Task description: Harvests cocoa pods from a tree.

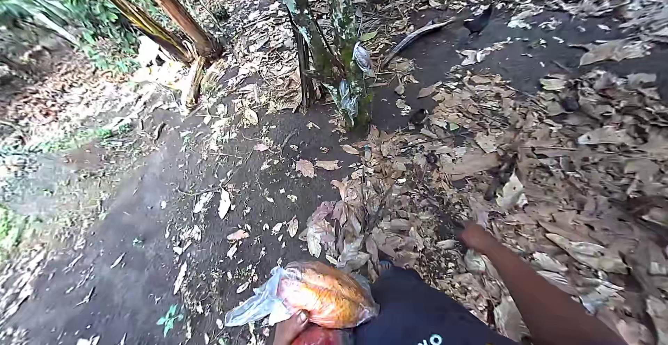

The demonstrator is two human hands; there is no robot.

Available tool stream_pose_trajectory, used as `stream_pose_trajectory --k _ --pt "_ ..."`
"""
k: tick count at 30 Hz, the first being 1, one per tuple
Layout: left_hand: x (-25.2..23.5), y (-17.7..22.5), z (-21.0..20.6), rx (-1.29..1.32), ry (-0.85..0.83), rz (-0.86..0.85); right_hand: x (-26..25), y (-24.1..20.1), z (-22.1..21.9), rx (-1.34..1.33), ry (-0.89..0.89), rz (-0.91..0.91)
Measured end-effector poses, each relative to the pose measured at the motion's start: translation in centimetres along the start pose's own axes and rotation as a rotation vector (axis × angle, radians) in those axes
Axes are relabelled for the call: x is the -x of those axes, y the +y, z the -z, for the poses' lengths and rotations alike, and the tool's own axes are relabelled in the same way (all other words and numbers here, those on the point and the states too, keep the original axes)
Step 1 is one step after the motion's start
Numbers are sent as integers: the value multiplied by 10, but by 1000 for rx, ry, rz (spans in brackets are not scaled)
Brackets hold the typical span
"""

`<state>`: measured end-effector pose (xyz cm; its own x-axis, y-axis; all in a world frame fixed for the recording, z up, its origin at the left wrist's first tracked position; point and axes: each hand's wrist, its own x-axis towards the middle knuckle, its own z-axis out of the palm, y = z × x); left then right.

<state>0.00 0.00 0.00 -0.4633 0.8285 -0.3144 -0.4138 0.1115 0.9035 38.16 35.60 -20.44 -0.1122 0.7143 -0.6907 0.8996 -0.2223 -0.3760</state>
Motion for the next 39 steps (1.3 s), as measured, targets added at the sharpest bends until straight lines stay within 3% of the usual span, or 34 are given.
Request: stream_pose_trajectory --k 5,7,12,15,21,24,28,31,35,39 --pt "-97 14 31 42 -54 -36 -40 -171 69 -7 137 223" --pt "-141 30 38 81 -68 -20 -54 -225 77 -5 182 280" --pt "-288 50 104 111 -213 -98 -103 -347 83 107 258 287" --pt "-367 91 132 105 -189 -24 -137 -420 88 132 308 259" --pt "-465 173 166 184 -205 114 -191 -563 121 241 314 223" --pt "-518 190 180 155 -245 100 -238 -611 141 277 346 205" --pt "-580 222 185 100 -141 112 -317 -664 158 308 365 237" --pt "-637 229 197 13 -161 33 -375 -700 169 349 348 212" --pt "-726 230 205 95 -223 -100 -464 -741 185 386 302 168" --pt "-780 262 189 108 -203 -24 -517 -763 198 449 200 108"
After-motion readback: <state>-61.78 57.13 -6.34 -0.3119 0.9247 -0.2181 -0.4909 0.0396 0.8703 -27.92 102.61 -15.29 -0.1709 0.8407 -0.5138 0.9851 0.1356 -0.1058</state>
